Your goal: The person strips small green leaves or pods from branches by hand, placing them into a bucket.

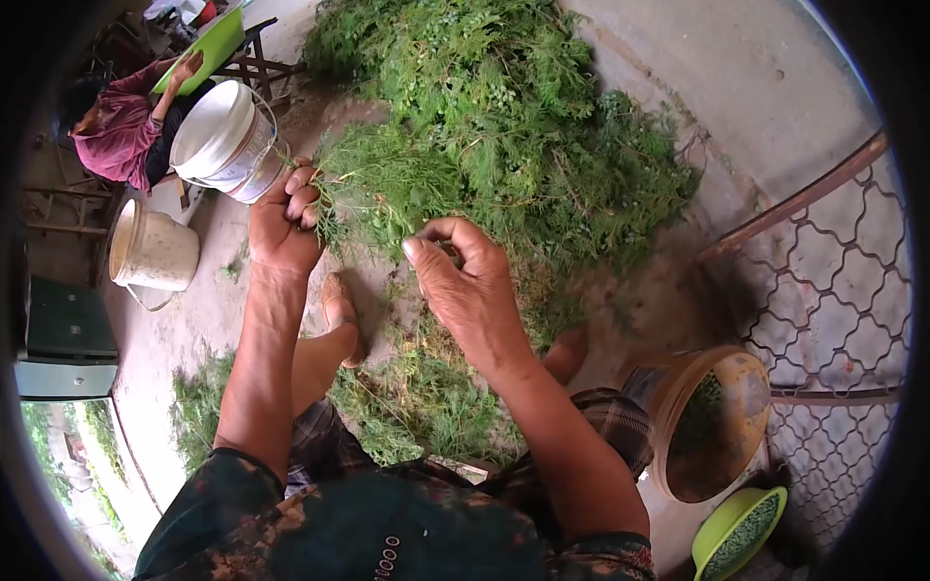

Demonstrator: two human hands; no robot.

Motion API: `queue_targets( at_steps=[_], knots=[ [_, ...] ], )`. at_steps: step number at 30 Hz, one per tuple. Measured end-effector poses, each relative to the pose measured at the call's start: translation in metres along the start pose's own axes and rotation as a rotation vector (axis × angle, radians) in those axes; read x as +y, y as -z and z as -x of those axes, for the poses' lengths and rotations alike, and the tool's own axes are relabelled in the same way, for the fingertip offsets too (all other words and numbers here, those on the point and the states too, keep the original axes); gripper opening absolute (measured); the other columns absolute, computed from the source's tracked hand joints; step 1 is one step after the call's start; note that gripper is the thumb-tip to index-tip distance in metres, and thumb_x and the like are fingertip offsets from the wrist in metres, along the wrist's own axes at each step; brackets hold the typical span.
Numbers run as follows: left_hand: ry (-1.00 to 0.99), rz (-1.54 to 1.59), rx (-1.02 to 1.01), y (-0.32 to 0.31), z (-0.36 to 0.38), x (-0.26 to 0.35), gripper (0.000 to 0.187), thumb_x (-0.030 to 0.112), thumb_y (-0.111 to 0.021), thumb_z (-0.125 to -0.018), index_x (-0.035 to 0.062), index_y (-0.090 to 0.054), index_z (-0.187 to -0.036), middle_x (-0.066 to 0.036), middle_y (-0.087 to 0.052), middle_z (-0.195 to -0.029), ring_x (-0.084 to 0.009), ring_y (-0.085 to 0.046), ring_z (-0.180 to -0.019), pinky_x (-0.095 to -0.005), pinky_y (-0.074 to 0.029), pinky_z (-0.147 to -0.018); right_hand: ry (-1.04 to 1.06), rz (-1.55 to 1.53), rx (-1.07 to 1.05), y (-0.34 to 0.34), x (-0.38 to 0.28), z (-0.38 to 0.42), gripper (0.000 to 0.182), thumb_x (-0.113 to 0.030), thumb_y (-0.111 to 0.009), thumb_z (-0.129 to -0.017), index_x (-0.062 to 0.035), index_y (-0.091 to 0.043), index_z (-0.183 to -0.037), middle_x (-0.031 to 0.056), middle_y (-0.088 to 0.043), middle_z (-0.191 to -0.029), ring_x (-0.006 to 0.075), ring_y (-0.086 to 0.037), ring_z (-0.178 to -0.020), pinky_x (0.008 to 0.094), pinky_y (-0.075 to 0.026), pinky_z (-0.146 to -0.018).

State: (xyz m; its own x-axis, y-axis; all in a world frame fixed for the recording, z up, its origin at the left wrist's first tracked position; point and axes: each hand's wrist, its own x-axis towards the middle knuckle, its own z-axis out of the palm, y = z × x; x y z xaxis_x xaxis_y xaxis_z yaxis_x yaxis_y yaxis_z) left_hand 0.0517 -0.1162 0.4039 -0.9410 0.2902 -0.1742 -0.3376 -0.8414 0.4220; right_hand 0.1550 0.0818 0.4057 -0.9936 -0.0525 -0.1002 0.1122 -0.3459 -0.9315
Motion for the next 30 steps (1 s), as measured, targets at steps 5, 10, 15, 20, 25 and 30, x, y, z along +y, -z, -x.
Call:
queue_targets(
  at_steps=[5, 10, 15, 20, 25, 30],
  knots=[
    [-0.013, -0.01, 0.001, -0.003, 0.002, -0.004, 0.012, 0.014, -0.036, -0.096, 0.0103, -0.04, -0.085, 0.002, -0.041, -0.071, -0.0059, -0.028, -0.05, -0.0208, -0.022, -0.045, 0.015, 0.065, 0.082, -0.005, 0.001, 0.004, 0.024, -0.022, -0.057, -0.09, -0.0028, -0.049, -0.102, -0.0003, -0.048, -0.062, 0.0032, -0.035, -0.043, 0.0184, -0.027, -0.036],
    [0.097, 0.016, 0.028, -0.009, 0.006, -0.017, 0.008, 0.012, -0.036, -0.095, 0.0086, -0.042, -0.09, 0.002, -0.041, -0.071, -0.0056, -0.029, -0.051, -0.02, -0.022, -0.044, -0.121, -0.163, -0.09, -0.002, -0.007, 0.002, 0.029, -0.021, -0.058, -0.09, -0.0042, -0.048, -0.111, -0.0007, -0.048, -0.064, 0.0027, -0.036, -0.045, 0.0175, -0.028, -0.036],
    [0.065, -0.646, 0.257, 0.005, -0.002, -0.026, 0.014, 0.011, -0.047, -0.09, 0.006, -0.047, -0.102, -0.01, -0.057, -0.098, -0.0179, -0.056, -0.074, -0.0297, -0.045, -0.061, 0.115, 0.117, -0.02, 0.004, -0.003, -0.002, 0.023, -0.017, -0.057, -0.09, -0.0022, -0.051, -0.106, -0.0012, -0.05, -0.068, 0.0041, -0.04, -0.055, 0.0195, -0.034, -0.046],
    [-0.693, -2.105, 0.067, -0.019, 0.019, -0.038, 0.059, -0.004, -0.049, -0.073, 0.0033, -0.037, -0.131, -0.022, -0.045, -0.127, -0.0332, -0.041, -0.122, -0.0447, -0.034, -0.101, 0.163, 0.241, 0.022, 0.009, -0.009, -0.001, 0.018, -0.011, -0.057, -0.088, 0.0024, -0.052, -0.099, 0.0016, -0.054, -0.077, 0.0073, -0.045, -0.068, 0.0233, -0.04, -0.058],
    [-0.162, -1.59, -0.416, -0.038, 0.033, -0.058, 0.064, -0.008, -0.053, -0.07, 0.0058, -0.04, -0.132, -0.013, -0.046, -0.127, -0.0239, -0.044, -0.119, -0.0364, -0.034, -0.101, 0.125, 0.292, 0.028, 0.016, 0.001, -0.004, 0.017, -0.011, -0.057, -0.088, 0.0025, -0.053, -0.097, 0.0011, -0.052, -0.076, 0.0061, -0.043, -0.067, 0.0228, -0.038, -0.055],
    [-0.106, -1.364, -0.435, -0.024, 0.023, -0.071, 0.023, 0.004, -0.056, -0.088, 0.0031, -0.055, -0.111, -0.003, -0.06, -0.095, -0.0106, -0.054, -0.087, -0.0274, -0.045, -0.078, 0.069, 0.208, 0.03, 0.014, -0.006, -0.003, 0.018, -0.014, -0.057, -0.089, 0.002, -0.053, -0.098, -0.0009, -0.049, -0.075, 0.0037, -0.04, -0.065, 0.0206, -0.036, -0.053]
  ],
)
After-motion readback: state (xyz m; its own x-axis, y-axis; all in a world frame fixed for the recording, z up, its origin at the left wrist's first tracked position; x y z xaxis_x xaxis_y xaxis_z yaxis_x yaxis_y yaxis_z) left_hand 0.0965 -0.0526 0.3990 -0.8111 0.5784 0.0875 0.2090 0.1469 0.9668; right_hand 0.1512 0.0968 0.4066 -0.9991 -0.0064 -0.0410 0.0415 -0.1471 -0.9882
